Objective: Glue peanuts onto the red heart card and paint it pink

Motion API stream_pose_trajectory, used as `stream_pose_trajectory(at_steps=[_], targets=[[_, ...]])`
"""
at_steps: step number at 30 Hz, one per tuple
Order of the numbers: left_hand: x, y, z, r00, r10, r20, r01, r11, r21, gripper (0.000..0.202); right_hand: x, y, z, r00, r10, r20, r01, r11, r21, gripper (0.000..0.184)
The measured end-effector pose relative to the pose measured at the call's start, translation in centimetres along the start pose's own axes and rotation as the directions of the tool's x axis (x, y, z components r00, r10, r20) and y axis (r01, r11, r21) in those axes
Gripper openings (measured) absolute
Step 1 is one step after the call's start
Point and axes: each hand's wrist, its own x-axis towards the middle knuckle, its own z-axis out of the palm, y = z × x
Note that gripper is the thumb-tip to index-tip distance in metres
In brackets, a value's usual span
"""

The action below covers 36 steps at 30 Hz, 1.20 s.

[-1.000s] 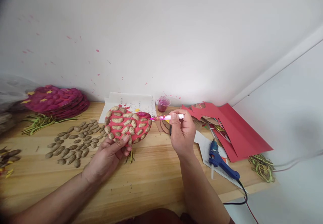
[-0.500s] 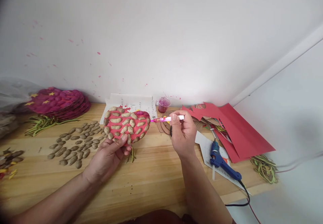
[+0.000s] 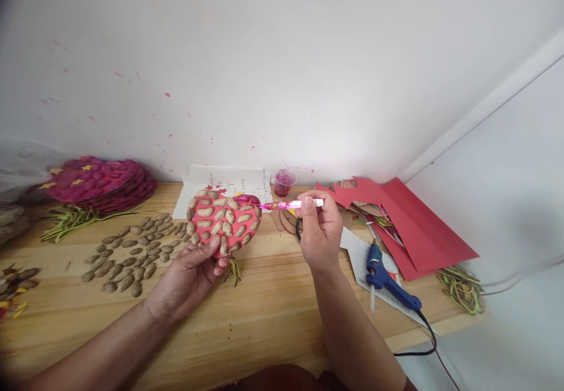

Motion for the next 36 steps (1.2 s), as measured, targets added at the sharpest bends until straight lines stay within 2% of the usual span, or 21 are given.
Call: stream_pose_trajectory(at_steps=[3,9,21,36], targets=[[-0.01,0.1,-0.01,1.0,-0.006,0.002,0.006,1.0,-0.004,0.038,0.09,0.28,0.0,1.0,0.007,-0.015,-0.006,0.999,0.047,0.023],[-0.15,0.15,-0.11,1.0,-0.02,-0.001,0.02,1.0,-0.011,0.036,0.12,0.35,-0.04,0.999,0.044,-0.019,-0.044,0.998,0.036,0.025],[-0.01,0.18,-0.21,1.0,-0.009,-0.004,0.009,1.0,0.0,0.036,0.0,0.15,-0.24,1.0,0.03,0.007,-0.03,0.992,0.123,0.021],[0.07,0.22,-0.35,1.0,-0.012,0.0,0.012,1.0,-0.021,0.035,0.02,0.15,-0.34,0.999,0.015,0.032,-0.019,0.991,0.132,0.018]])
